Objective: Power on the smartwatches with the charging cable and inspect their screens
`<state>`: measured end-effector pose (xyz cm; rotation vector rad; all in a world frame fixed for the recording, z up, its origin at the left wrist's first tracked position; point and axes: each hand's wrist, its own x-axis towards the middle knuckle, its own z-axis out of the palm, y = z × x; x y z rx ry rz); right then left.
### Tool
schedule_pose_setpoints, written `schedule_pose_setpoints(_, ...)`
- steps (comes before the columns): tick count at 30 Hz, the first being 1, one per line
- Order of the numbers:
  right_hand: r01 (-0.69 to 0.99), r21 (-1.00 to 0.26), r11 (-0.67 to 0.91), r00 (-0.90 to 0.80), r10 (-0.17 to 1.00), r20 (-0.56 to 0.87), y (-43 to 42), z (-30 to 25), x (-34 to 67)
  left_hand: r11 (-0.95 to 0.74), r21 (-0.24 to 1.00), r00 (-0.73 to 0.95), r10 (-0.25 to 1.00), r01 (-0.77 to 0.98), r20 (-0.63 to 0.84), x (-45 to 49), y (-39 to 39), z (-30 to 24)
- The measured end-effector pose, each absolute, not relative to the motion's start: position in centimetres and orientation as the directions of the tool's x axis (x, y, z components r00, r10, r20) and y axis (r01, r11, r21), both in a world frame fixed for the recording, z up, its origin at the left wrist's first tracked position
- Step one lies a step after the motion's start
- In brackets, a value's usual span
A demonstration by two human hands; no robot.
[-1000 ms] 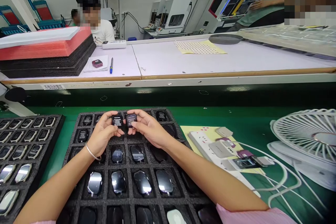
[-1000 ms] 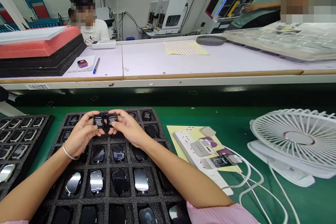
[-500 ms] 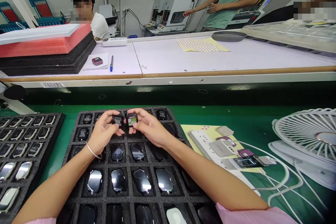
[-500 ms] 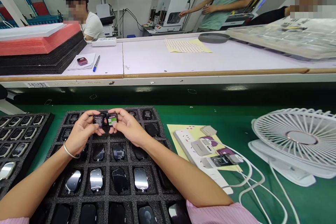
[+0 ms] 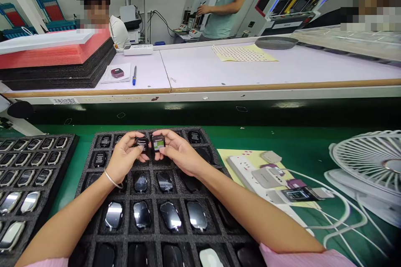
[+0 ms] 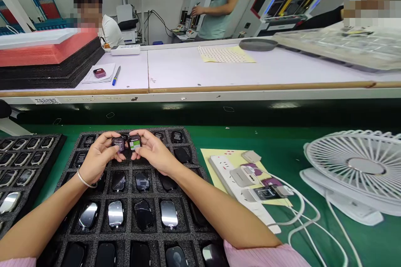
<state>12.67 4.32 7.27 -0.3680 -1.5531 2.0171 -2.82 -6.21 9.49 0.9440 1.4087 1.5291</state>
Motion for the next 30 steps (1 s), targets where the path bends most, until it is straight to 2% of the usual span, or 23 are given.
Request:
schedule_pose_setpoints(10,-0.263,-0.952,-0.157,-0.816,0.563,0.132,4.46,7.02,12.88,-0.053,0.995,-0.332,0.943,-0.083,0.022,-2.96,-6.24,9.30)
schedule_pose_setpoints(14,-0.253,-0.956,-0.149,-0.807,0.577,0.123,4.41,7.03,12.66,-0.020,0.994,-0.343,0.939,-0.112,-0.020,-2.96,-6.23,9.32)
schedule_pose_setpoints(21,-0.248,-0.923,-0.293,-0.789,0.614,0.017,4.46,7.30,12.42,0.020,0.981,-0.322,0.943,-0.193,-0.083,-2.70,-6.52,9.99)
schedule_pose_setpoints(30,-0.249,-0.942,-0.223,-0.783,0.619,0.060,4.42,7.24,12.58,0.014,0.979,-0.307,0.948,-0.204,-0.077,-2.59,-6.50,10.11)
